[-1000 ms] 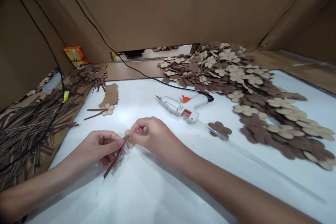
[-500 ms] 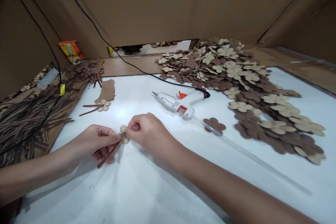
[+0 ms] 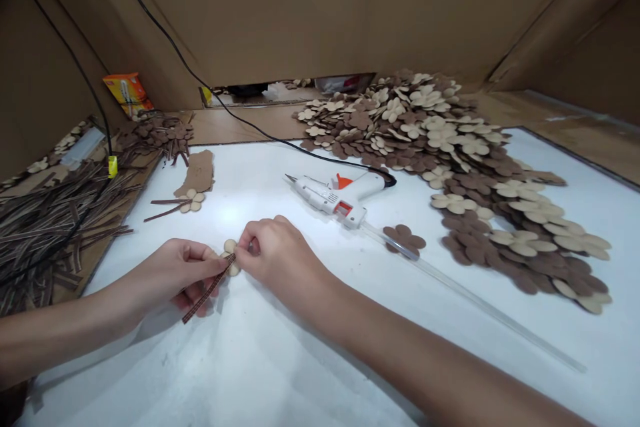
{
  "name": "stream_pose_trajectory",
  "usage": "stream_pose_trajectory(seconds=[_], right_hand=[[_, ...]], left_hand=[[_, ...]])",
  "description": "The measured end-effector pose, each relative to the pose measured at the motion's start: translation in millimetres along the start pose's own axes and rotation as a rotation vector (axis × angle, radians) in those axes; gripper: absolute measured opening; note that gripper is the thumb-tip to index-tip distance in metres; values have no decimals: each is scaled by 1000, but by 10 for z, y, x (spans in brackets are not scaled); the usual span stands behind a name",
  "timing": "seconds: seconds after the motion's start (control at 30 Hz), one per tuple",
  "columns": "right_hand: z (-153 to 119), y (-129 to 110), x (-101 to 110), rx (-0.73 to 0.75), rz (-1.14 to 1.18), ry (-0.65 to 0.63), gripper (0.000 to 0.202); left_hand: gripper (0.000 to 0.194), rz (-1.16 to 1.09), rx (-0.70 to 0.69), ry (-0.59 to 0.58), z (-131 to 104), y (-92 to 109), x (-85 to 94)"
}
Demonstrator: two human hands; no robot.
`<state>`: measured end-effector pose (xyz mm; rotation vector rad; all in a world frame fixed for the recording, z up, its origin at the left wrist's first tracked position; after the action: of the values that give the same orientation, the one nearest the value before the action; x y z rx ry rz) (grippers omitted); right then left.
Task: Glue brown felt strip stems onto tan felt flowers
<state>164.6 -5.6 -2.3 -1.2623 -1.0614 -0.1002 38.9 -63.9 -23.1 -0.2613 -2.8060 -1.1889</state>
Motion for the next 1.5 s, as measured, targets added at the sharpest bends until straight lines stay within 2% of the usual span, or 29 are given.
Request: stream_pose_trajectory(seconds=[1.0,1.5], right_hand=[[-27,16,-63,-18,-57,54,13],[-12,15,-44,-46,-48,0,14]], left_hand=[[22,-15,-20,14,62,-9,-13],[14,-34,-50,31,60,-8,-9]])
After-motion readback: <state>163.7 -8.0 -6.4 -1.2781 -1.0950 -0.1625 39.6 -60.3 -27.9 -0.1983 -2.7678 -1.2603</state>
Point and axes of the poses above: each hand's wrist, its own z-axis towards the middle knuckle, its own x-axis out of the back of the hand, y = z × x, the point moved 5 cm from there along z, towards the middle knuckle, and after that the axes turned 1 degree about -y, right-handed, at the moved point
